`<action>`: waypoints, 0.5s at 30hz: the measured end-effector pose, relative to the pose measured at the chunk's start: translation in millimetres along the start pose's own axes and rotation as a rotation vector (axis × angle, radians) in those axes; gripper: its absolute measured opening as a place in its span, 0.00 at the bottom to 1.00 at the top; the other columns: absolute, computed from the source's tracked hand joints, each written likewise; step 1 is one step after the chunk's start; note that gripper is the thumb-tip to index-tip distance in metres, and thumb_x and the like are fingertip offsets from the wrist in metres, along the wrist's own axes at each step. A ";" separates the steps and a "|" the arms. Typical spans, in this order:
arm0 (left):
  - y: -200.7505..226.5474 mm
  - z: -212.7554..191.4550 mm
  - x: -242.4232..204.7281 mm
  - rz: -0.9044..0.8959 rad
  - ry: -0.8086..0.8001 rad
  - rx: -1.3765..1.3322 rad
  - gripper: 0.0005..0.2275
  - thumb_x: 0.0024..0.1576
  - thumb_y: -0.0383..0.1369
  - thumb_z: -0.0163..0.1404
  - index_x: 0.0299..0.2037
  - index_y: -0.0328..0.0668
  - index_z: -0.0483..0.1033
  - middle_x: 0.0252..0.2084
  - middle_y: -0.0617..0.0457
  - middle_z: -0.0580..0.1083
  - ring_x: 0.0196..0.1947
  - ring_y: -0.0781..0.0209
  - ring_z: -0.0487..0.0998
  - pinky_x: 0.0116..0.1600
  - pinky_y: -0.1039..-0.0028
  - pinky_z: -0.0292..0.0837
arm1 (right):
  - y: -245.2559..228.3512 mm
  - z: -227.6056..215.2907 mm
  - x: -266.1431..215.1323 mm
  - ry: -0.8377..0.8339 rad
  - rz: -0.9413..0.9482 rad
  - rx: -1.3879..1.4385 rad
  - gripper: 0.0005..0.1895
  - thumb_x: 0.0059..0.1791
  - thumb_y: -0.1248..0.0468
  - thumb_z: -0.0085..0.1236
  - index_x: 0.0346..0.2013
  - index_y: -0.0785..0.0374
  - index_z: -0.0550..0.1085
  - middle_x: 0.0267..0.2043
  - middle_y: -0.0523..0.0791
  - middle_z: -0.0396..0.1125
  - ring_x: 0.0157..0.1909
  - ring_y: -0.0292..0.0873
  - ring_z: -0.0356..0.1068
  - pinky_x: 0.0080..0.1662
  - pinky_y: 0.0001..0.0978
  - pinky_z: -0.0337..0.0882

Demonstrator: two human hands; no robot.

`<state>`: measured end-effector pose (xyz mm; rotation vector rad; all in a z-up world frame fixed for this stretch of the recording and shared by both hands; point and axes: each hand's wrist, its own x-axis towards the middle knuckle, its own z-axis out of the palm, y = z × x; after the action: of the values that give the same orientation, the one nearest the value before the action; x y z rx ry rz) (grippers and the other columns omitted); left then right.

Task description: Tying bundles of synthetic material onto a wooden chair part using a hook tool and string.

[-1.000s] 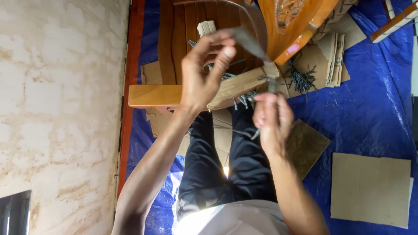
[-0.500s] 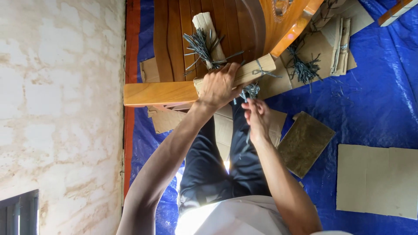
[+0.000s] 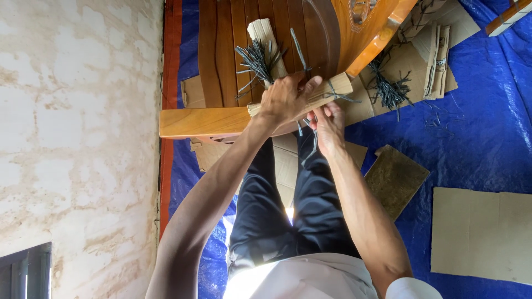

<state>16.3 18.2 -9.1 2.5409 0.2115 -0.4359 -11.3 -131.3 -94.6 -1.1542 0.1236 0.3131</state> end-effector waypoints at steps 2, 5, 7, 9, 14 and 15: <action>-2.2 7.3 8.0 0.137 0.128 -0.113 0.26 0.63 0.54 0.44 0.39 0.37 0.83 0.29 0.48 0.81 0.14 0.68 0.74 0.16 0.72 0.66 | -2.1 -0.3 -1.2 0.010 0.011 0.008 0.08 0.53 0.59 0.61 0.37 0.59 0.75 0.31 0.37 0.70 0.29 0.28 0.66 0.27 0.18 0.65; -2.1 12.0 13.6 0.268 0.279 -0.244 0.14 0.61 0.45 0.49 0.42 0.46 0.84 0.32 0.50 0.82 0.15 0.68 0.77 0.15 0.75 0.70 | -3.9 -1.6 -3.3 0.005 0.002 0.002 0.08 0.52 0.59 0.62 0.39 0.59 0.75 0.32 0.37 0.71 0.29 0.28 0.67 0.27 0.17 0.66; -2.9 13.8 8.3 0.259 0.304 -0.263 0.11 0.60 0.42 0.52 0.42 0.48 0.84 0.34 0.52 0.83 0.17 0.68 0.80 0.17 0.75 0.74 | -3.0 -2.7 -9.1 -0.010 -0.016 -0.011 0.08 0.52 0.59 0.62 0.40 0.59 0.75 0.32 0.37 0.71 0.29 0.28 0.67 0.27 0.17 0.66; -3.1 13.3 1.2 0.391 0.481 -0.212 0.07 0.59 0.37 0.55 0.39 0.48 0.85 0.39 0.53 0.84 0.25 0.64 0.82 0.29 0.74 0.79 | -3.8 -3.1 -13.8 0.079 0.000 -0.111 0.09 0.52 0.59 0.61 0.44 0.58 0.77 0.31 0.39 0.69 0.26 0.29 0.64 0.25 0.17 0.65; 0.2 3.4 -27.2 0.496 0.527 -0.203 0.06 0.60 0.33 0.57 0.43 0.45 0.84 0.42 0.50 0.81 0.30 0.60 0.83 0.34 0.72 0.81 | -21.5 9.1 -52.1 0.114 -0.105 -0.037 0.08 0.54 0.62 0.56 0.45 0.59 0.72 0.35 0.43 0.74 0.25 0.29 0.64 0.25 0.17 0.64; 0.5 1.1 -33.0 0.536 0.551 -0.217 0.05 0.59 0.32 0.58 0.43 0.44 0.84 0.42 0.51 0.81 0.32 0.60 0.83 0.37 0.72 0.82 | -28.4 13.4 -60.6 0.164 -0.114 -0.053 0.07 0.54 0.63 0.55 0.46 0.58 0.71 0.34 0.44 0.74 0.24 0.30 0.65 0.24 0.17 0.65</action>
<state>-14.7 15.3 1.8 2.3191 -0.2136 0.4708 -61.1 -140.4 -48.8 -1.2340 0.1934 0.1216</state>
